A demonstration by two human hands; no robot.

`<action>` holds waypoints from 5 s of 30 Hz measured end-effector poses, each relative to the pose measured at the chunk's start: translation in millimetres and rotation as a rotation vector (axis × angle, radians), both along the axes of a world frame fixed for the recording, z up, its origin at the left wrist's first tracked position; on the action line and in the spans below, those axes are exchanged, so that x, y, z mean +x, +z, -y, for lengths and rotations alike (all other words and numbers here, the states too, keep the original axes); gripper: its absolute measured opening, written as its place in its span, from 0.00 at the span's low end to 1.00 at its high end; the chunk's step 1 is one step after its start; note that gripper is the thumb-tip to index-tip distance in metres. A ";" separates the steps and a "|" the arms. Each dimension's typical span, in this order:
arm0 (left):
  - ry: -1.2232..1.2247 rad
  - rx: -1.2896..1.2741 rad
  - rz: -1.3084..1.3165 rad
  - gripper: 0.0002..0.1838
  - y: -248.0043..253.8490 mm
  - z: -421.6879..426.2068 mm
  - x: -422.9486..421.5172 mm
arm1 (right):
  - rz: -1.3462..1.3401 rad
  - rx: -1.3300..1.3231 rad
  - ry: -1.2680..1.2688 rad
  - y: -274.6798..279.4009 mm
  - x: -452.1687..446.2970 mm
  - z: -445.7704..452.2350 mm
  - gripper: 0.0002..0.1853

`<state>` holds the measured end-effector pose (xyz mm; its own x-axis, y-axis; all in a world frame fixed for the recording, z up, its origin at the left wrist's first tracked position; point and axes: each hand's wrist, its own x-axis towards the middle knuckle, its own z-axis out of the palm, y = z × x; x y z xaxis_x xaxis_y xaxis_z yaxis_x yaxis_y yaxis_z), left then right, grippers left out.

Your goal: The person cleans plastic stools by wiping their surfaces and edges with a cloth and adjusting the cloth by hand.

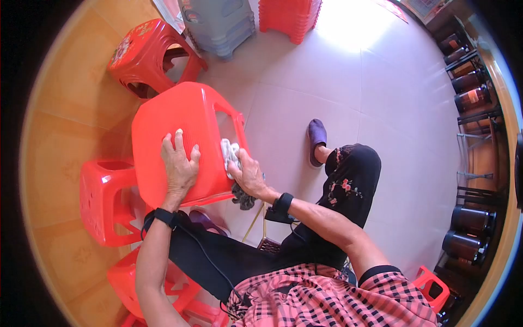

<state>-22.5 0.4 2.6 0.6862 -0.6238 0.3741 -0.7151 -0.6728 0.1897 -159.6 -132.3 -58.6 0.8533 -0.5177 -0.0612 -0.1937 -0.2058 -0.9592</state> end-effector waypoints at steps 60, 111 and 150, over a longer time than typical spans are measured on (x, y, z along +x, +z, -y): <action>-0.131 -1.129 -1.262 0.09 70.4 52.2 -100.6 | 0.109 0.476 0.086 61.2 -8.6 114.9 0.16; -0.449 -0.458 -0.225 0.14 1.7 100.7 -82.5 | 0.503 1.380 0.194 52.9 -31.4 124.8 0.16; -0.228 -1.091 -1.524 0.15 11.2 64.8 -64.0 | 0.325 0.733 0.149 75.3 -14.4 131.2 0.12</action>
